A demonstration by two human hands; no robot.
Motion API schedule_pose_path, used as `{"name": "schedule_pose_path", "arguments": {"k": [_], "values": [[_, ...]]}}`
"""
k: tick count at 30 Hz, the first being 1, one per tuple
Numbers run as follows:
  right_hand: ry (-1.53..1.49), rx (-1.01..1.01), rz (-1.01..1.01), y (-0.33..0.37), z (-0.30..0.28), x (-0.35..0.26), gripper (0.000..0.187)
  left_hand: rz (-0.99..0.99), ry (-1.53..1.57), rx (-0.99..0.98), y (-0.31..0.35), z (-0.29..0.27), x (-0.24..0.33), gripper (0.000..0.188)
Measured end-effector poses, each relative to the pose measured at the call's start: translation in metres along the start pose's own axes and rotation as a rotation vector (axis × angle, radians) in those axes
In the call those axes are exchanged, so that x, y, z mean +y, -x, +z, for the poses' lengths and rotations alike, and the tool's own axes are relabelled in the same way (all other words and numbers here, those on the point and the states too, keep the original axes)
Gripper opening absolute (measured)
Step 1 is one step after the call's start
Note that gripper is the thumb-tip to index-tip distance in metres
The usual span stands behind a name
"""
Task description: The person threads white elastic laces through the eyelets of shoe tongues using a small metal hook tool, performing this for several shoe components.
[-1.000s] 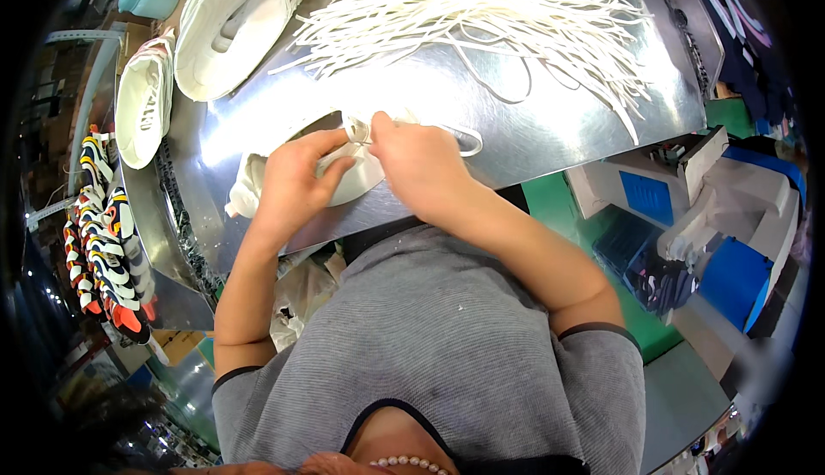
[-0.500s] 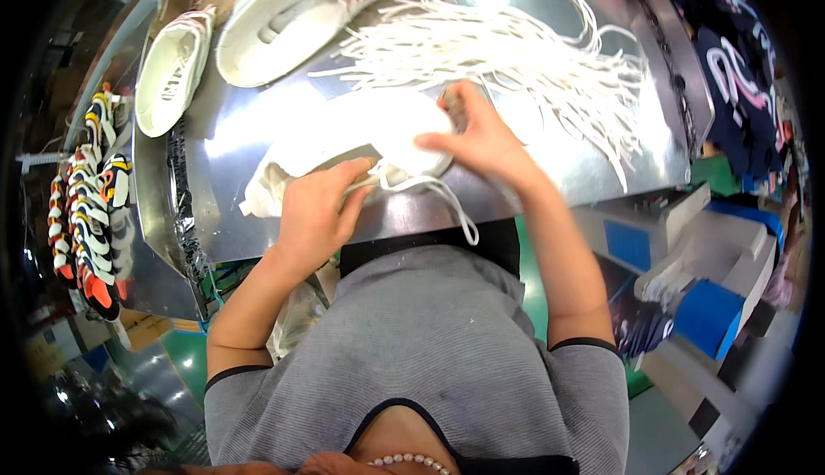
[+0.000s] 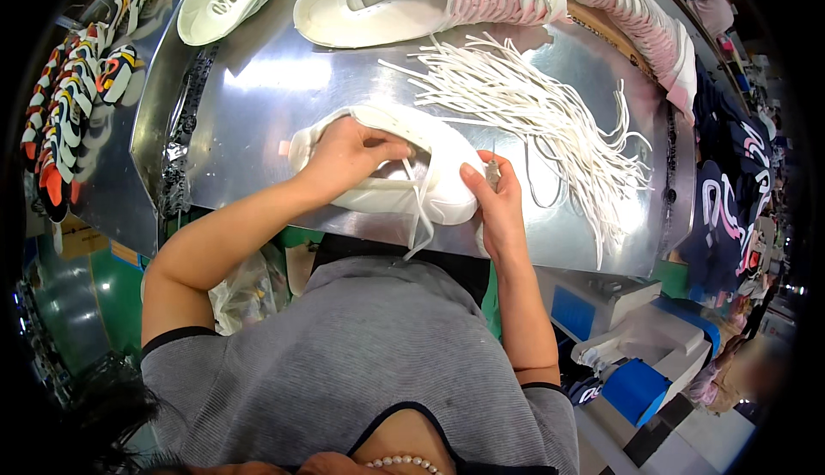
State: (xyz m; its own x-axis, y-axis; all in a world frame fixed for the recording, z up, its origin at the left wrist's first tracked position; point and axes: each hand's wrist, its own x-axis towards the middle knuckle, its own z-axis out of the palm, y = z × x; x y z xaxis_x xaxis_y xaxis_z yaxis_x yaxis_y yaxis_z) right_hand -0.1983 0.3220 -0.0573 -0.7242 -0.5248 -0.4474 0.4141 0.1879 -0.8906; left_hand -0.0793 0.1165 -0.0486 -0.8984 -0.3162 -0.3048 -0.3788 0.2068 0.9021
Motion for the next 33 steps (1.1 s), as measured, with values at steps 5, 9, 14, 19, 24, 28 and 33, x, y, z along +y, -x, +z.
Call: {"name": "schedule_pose_path", "arguments": {"k": [5, 9, 14, 19, 24, 28, 33], "values": [[0.087, -0.056, 0.056, 0.006, -0.001, -0.001, 0.048, -0.003, 0.229, -0.065, 0.004, 0.007, -0.004, 0.019], [0.026, -0.055, 0.021, 0.004, 0.002, 0.008, 0.047, -0.042, 0.224, -0.029, 0.003, 0.011, 0.000, 0.017], [-0.259, 0.072, -0.195, -0.005, 0.008, 0.018, 0.049, 0.540, -0.722, 0.419, 0.017, -0.023, 0.003, 0.007], [-0.373, 0.168, -0.211, -0.005, -0.014, 0.007, 0.047, 0.338, -0.885, 0.981, 0.077, -0.143, -0.034, 0.006], [-0.323, 0.121, -0.169, -0.014, -0.024, 0.022, 0.039, 0.104, -1.286, 1.233, 0.130, -0.197, -0.069, 0.009], [0.119, 0.126, -0.332, -0.023, -0.022, 0.028, 0.024, 0.581, -0.508, 0.711, 0.061, -0.025, 0.041, 0.003], [0.390, 0.271, -0.846, -0.016, -0.044, 0.013, 0.009, 0.753, -0.398, 0.484, 0.032, 0.023, 0.082, 0.008]]}}
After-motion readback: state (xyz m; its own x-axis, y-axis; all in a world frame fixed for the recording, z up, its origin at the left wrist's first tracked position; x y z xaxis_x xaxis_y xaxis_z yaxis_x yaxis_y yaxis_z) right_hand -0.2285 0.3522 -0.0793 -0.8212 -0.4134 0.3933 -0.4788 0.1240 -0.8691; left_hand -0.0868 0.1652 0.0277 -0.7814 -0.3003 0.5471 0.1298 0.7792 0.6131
